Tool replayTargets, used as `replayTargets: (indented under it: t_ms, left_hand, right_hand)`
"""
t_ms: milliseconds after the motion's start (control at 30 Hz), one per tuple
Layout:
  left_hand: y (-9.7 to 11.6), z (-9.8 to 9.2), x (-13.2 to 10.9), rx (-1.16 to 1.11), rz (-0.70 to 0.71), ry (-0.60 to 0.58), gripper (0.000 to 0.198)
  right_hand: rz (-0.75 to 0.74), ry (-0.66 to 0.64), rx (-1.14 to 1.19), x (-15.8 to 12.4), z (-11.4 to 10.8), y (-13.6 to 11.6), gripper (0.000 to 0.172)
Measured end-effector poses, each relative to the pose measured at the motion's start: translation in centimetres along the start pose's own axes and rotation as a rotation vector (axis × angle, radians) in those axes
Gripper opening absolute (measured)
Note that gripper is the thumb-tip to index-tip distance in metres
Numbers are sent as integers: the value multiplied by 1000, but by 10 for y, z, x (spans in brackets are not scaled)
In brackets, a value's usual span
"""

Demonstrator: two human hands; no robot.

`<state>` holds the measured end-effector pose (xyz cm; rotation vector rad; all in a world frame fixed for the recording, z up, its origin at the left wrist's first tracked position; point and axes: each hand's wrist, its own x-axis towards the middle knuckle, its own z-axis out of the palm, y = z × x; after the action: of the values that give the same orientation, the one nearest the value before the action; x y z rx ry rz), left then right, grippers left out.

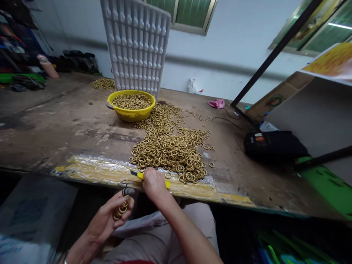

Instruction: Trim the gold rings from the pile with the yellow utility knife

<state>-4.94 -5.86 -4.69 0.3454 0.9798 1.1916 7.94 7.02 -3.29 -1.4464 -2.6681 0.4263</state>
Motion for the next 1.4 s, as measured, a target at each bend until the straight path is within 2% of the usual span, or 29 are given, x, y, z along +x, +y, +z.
replayTargets:
  t_ms: [67,133,233,300,433,600,700,767,900,967,1100,1267,1400]
  left_hand:
    - [-3,-1,7,-64,-35,22,29]
    - [-6,3,16,-81,-38,40,29]
    - [-6,16,24,-74,-14,-7,29]
    - [-3,28,25,-78,13,-61,30]
    - [2,45,21,-97,58,-125,27]
    - [4,52,17,-19,65,-206,27]
    - [4,55,15,38,56,-219,29]
    - [4,58,14,65,61,-201,31]
    - [4,63,12,145,81,-138,35]
    - [4,64,12,189,96,-123,38]
    - [3,65,14,263,133,-116,39]
    - [7,67,11,404,200,-121,33]
    - [13,65,-1,489,169,-162,25]
  right_hand:
    - [25,36,171,-3,-5,2,5]
    - [44,49,533,-10,-9,5,9]
    - [114,-57,1152,-27,-12,6,14]
    - [180,-112,1401,-38,-12,7,21]
    - [241,-44,1642,-56,-6,8,31]
    - [265,-34,1708,-67,-4,7,31]
    - [237,-50,1627,-72,-8,8,31]
    - [189,-21,1454,-77,-13,12,28]
    - [42,191,761,-90,-24,21,14]
    - [15,206,473,-97,-29,24,11]
    - [41,133,188,-103,-35,22,20]
    - [57,129,19,-96,-34,23,20]
    - [281,93,-161,-82,-35,47,23]
